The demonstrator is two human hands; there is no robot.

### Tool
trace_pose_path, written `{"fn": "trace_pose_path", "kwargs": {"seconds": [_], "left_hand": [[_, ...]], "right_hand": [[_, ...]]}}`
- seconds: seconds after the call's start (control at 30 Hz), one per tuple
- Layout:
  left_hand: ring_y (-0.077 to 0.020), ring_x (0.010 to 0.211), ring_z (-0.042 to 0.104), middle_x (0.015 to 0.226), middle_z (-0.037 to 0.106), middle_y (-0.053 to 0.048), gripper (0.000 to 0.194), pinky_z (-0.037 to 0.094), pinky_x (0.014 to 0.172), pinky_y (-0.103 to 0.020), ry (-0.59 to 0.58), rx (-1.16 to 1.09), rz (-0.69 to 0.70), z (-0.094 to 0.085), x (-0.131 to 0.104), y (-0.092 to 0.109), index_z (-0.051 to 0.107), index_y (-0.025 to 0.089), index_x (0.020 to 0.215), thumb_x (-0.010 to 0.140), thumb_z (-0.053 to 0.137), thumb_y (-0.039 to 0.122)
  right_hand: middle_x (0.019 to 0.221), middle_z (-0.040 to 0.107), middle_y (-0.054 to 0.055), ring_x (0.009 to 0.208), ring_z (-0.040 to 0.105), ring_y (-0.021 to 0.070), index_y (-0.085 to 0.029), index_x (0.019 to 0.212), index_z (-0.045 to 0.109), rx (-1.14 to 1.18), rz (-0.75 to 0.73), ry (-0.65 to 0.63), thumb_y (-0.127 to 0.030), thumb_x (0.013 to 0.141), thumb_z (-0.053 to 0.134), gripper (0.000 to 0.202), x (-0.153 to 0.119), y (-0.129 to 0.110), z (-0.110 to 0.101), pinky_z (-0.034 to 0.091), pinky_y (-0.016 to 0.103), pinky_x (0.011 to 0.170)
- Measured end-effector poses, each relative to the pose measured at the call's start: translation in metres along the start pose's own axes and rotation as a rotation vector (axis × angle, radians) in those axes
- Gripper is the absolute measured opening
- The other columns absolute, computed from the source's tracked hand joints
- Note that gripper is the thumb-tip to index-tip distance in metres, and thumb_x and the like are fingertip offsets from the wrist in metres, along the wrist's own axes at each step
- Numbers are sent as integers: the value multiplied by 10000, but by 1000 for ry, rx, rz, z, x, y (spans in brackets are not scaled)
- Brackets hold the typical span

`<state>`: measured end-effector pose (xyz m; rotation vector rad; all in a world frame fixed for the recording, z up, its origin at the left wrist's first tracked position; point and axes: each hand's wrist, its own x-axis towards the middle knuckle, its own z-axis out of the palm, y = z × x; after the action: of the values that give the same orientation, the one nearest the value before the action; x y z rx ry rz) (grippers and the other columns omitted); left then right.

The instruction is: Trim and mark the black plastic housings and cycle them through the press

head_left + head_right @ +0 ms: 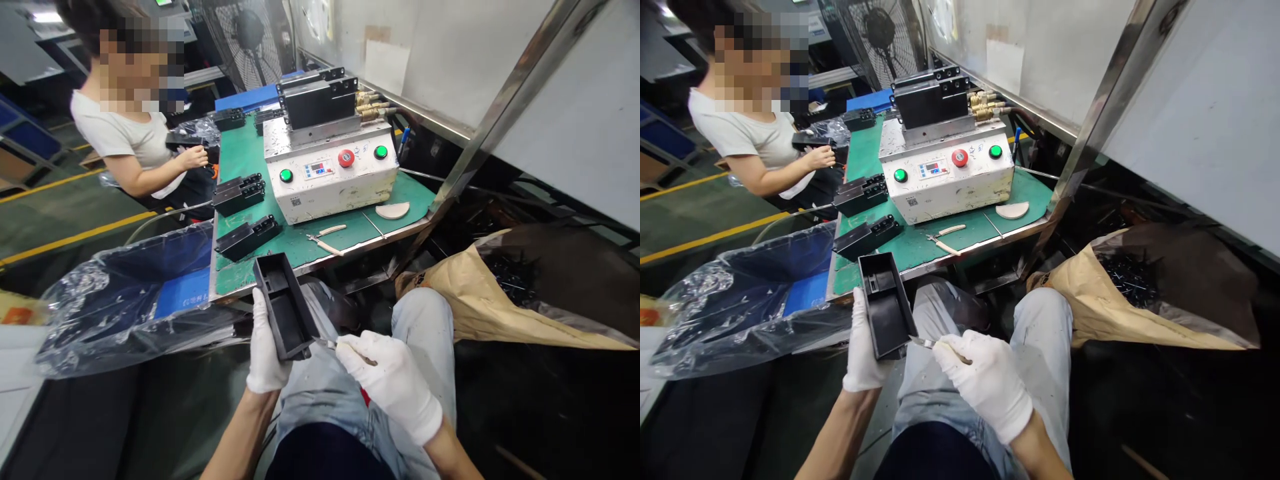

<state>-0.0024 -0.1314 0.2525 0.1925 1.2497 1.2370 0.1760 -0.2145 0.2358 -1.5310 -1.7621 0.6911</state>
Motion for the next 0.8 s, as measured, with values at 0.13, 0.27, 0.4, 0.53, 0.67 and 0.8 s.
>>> {"fn": "trace_pose_path", "kwargs": {"seconds": [0.13, 0.27, 0.4, 0.53, 0.67, 0.8], "left_hand": [[-219, 815, 771, 876, 790, -56, 562, 647, 843, -329, -13, 23, -141, 3, -3, -1, 769, 187, 1138, 876, 659, 671], [-222, 770, 764, 879, 788, -65, 572, 653, 820, -345, -92, 23, -260, 1, -5, -6, 759, 170, 1154, 864, 684, 657], [-268, 841, 771, 865, 783, -109, 570, 654, 807, -369, -153, 59, -379, -1, -4, -13, 771, 138, 1040, 866, 667, 671], [-257, 797, 765, 799, 762, -87, 509, 654, 769, -365, -196, 38, -461, -2, -3, -18, 754, 150, 979, 859, 695, 641], [-223, 680, 738, 711, 731, -57, 436, 650, 740, -354, -220, 31, -572, -4, -8, -25, 735, 144, 898, 873, 717, 579], [-222, 667, 728, 697, 721, -56, 445, 648, 773, -370, -224, -7, -682, -10, -11, -36, 740, 134, 948, 896, 690, 573]], "right_hand": [[773, 763, 21, 707, 687, 142, -274, 949, 810, -49, -67, -66, -382, 1066, 480, 366, 0, 7, -10, 506, 217, 679], [767, 772, 8, 703, 685, 137, -297, 974, 807, -42, -68, -95, -387, 1053, 510, 320, -4, 14, -15, 504, 207, 669], [765, 775, 1, 669, 672, 128, -304, 932, 808, -56, -60, -119, -425, 1038, 534, 318, -8, 16, -19, 479, 200, 622], [754, 765, -18, 652, 650, 112, -307, 887, 800, -112, -88, -169, -438, 1048, 524, 346, -9, 21, -19, 435, 213, 600], [775, 761, -23, 692, 677, 115, -310, 1006, 802, -149, -35, -82, -435, 1049, 541, 293, -8, 33, -16, 430, 227, 627], [806, 770, -12, 717, 695, 119, -299, 1016, 804, -173, -15, -55, -415, 1049, 543, 287, -7, 45, -16, 433, 223, 650]]}}
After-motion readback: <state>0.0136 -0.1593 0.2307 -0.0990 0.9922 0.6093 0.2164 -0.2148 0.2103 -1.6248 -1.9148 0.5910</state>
